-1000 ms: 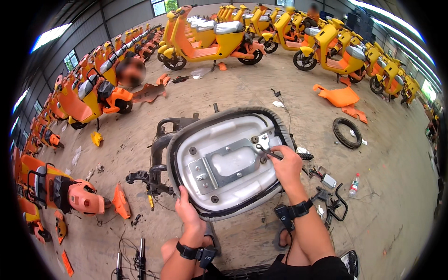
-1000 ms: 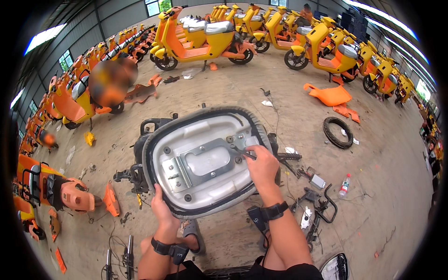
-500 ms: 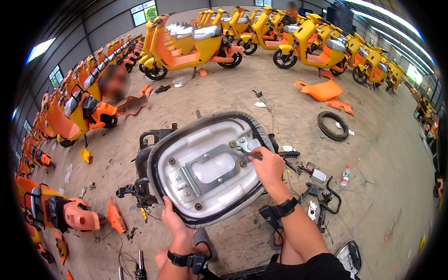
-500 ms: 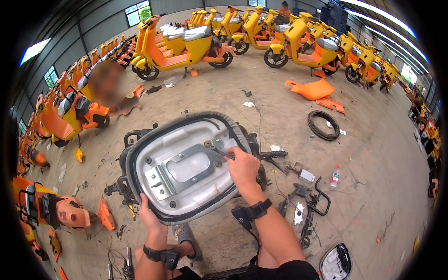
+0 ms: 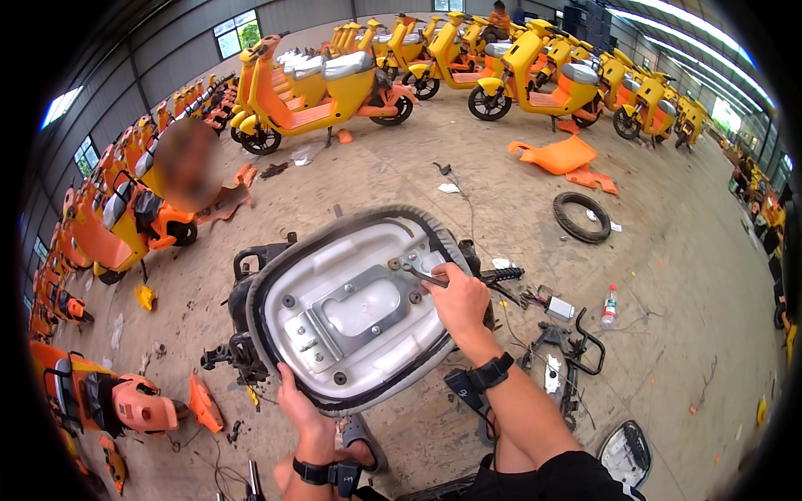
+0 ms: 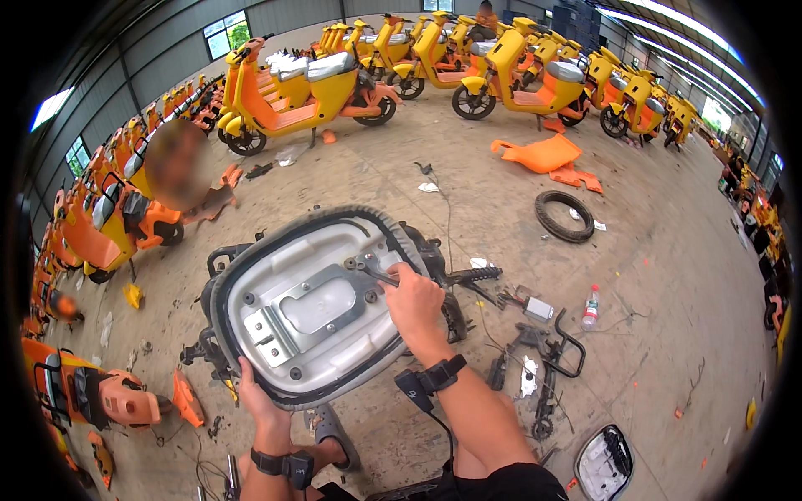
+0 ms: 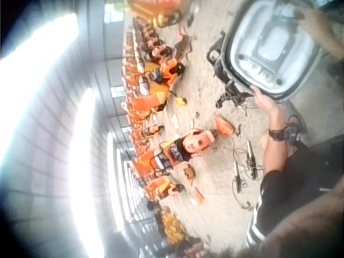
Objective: The person works on the internal assembly of a scooter seat bucket by hand, fitting a small black cable and a metal bracket into position and securing them.
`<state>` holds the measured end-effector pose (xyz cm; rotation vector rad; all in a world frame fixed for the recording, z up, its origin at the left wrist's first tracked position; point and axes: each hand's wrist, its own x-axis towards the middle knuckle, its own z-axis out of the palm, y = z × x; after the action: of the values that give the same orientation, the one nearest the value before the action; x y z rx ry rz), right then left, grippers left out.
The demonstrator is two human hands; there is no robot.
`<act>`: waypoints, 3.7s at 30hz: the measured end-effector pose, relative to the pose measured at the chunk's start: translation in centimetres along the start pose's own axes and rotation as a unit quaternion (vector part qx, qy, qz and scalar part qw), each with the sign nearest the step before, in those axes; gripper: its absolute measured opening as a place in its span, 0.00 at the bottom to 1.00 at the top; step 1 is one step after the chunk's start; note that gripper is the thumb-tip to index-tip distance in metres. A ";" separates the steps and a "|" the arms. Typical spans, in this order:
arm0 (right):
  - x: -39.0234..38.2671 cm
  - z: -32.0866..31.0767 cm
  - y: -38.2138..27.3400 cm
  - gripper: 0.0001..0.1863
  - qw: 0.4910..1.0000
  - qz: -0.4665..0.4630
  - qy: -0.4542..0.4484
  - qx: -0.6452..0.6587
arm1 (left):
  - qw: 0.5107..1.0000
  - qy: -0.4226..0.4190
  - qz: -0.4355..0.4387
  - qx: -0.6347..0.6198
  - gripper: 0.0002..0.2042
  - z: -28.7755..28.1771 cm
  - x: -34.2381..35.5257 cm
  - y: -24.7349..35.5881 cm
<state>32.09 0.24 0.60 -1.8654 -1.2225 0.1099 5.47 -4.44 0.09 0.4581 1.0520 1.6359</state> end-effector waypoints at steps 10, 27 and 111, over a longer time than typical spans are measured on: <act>-0.2 -0.2 0.6 0.09 0.999 -0.044 -0.008 -0.008 | 1.000 0.013 0.003 0.016 0.23 0.4 -0.4 0.2; -0.2 0.0 1.1 0.10 0.991 -0.124 0.023 0.045 | 1.000 -0.005 0.006 -0.011 0.24 -0.3 0.1 -0.3; -1.6 -3.7 2.3 0.17 0.972 0.023 -0.054 0.230 | 1.000 0.005 0.005 -0.005 0.21 -0.4 0.5 -0.4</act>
<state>34.69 -3.63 0.69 -1.4949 -1.1132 0.4840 5.19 -4.13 -0.56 0.4493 1.0511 1.6527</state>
